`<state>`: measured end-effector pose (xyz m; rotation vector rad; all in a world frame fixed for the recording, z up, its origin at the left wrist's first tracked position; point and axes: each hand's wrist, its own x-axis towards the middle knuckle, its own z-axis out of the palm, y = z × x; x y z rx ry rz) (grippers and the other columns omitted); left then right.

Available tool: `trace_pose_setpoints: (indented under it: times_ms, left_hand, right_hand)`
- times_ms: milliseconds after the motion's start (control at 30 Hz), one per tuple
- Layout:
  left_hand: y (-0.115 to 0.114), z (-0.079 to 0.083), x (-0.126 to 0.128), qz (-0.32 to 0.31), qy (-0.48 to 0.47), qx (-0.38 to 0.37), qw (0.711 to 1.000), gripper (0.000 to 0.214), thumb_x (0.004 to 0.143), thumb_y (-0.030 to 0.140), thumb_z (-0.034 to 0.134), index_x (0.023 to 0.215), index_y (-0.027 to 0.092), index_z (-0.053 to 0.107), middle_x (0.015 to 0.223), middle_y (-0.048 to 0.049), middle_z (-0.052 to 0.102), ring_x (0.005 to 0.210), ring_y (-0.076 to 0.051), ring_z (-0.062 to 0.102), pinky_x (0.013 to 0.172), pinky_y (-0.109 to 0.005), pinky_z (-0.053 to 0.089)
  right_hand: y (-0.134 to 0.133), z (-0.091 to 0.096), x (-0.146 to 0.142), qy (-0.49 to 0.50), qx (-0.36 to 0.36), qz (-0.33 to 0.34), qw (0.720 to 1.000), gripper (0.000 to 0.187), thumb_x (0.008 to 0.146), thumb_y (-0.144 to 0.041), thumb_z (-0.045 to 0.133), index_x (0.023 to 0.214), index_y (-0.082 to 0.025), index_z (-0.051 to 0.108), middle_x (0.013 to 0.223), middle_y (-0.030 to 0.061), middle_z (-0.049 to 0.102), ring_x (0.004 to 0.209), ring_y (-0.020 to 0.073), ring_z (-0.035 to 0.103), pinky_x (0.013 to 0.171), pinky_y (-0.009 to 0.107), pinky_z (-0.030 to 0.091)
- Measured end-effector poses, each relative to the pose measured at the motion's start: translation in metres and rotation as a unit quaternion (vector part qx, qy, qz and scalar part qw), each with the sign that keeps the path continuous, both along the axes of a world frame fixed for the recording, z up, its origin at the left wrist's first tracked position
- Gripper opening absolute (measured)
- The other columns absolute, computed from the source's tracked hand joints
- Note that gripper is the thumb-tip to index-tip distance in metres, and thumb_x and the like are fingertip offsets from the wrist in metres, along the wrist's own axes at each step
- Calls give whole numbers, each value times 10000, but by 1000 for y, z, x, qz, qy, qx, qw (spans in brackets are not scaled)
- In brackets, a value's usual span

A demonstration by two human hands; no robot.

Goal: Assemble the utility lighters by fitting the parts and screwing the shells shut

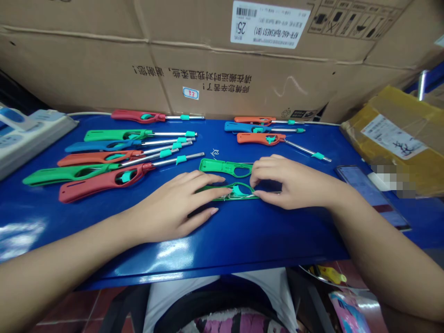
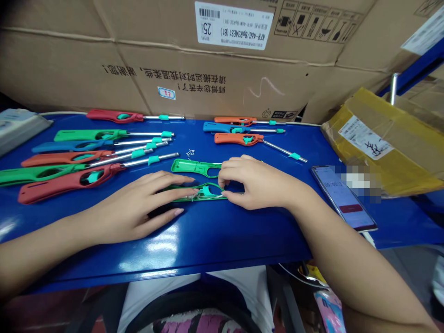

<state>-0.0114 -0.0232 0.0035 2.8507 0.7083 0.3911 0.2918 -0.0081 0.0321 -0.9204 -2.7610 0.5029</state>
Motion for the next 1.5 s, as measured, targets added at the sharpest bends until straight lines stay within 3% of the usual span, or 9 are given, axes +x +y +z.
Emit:
trace_pose_setpoints:
  times_ms: [333, 500, 733, 867, 967, 1133, 1267, 1367, 1500]
  left_hand:
    - [6, 2, -6, 57, -35, -8, 998, 378, 994, 336, 579, 1340, 184, 563, 1176, -85, 714, 1040, -253, 675, 891, -396, 556]
    - [8, -1, -5, 54, -50, -13, 997, 336, 1007, 319, 570, 1316, 189, 580, 1187, -84, 713, 1052, -239, 674, 900, -376, 555]
    - [8, -3, -2, 51, -76, -23, 996, 379, 997, 360, 625, 1338, 202, 573, 1224, -78, 702, 1105, -230, 646, 971, -389, 535]
    - [10, 4, -5, 83, -115, 69, 987, 414, 984, 325, 650, 1377, 220, 569, 1373, -107, 634, 1259, -271, 578, 1098, -463, 458]
    - [12, 6, -7, 118, -121, 126, 977, 439, 980, 284, 650, 1410, 262, 563, 1460, -110, 583, 1320, -310, 538, 1121, -526, 433]
    - [16, 1, -7, 85, -131, 122, 980, 336, 989, 250, 646, 1321, 201, 645, 1253, -109, 701, 1148, -260, 649, 1022, -446, 524]
    - [14, 3, -7, 60, -135, 77, 986, 345, 992, 272, 648, 1303, 124, 658, 1155, -125, 729, 1061, -228, 679, 955, -368, 564]
    - [13, 6, -8, 41, -127, 41, 990, 307, 991, 286, 643, 1247, 123, 692, 1141, -126, 738, 1036, -224, 696, 939, -354, 570]
    - [14, 7, -8, 10, -121, 13, 992, 257, 990, 281, 626, 1193, 157, 722, 1089, -101, 758, 976, -211, 714, 897, -349, 582]
  right_hand:
    - [6, -2, 4, -7, 35, -70, 997, 124, 976, -238, 535, 953, -199, 651, 926, 60, 664, 845, 215, 607, 788, 361, 462]
    - [19, -16, 8, 3, 93, -68, 993, 186, 956, -291, 617, 1095, -182, 676, 1099, 118, 638, 1014, 269, 618, 887, 414, 489]
    - [18, -22, -2, 5, 111, -73, 991, 131, 1018, -293, 548, 963, -201, 623, 1072, 103, 638, 1022, 265, 577, 889, 432, 452]
    - [12, -20, -9, 163, 32, -142, 976, 114, 1013, -290, 531, 944, -203, 558, 918, 56, 634, 814, 192, 595, 753, 354, 487]
    - [9, -21, -14, 297, -113, -187, 930, 181, 1006, -373, 560, 923, -213, 552, 858, 22, 634, 735, 159, 633, 709, 328, 534]
    - [4, -23, -21, 351, -284, -206, 868, 230, 967, -412, 626, 1041, -199, 583, 850, 11, 662, 679, 137, 663, 700, 326, 583]
    - [0, -23, -22, 288, -228, -196, 909, 284, 950, -389, 634, 1144, -182, 639, 870, 25, 665, 722, 154, 645, 661, 313, 550]
    - [-4, -20, -20, 181, -97, -146, 968, 378, 888, -368, 732, 1218, -202, 654, 1052, 66, 709, 943, 217, 663, 831, 374, 546]
    - [-6, -16, -18, 100, -19, -75, 992, 310, 883, -306, 742, 1167, -224, 647, 1107, 77, 696, 1063, 254, 617, 915, 408, 510]
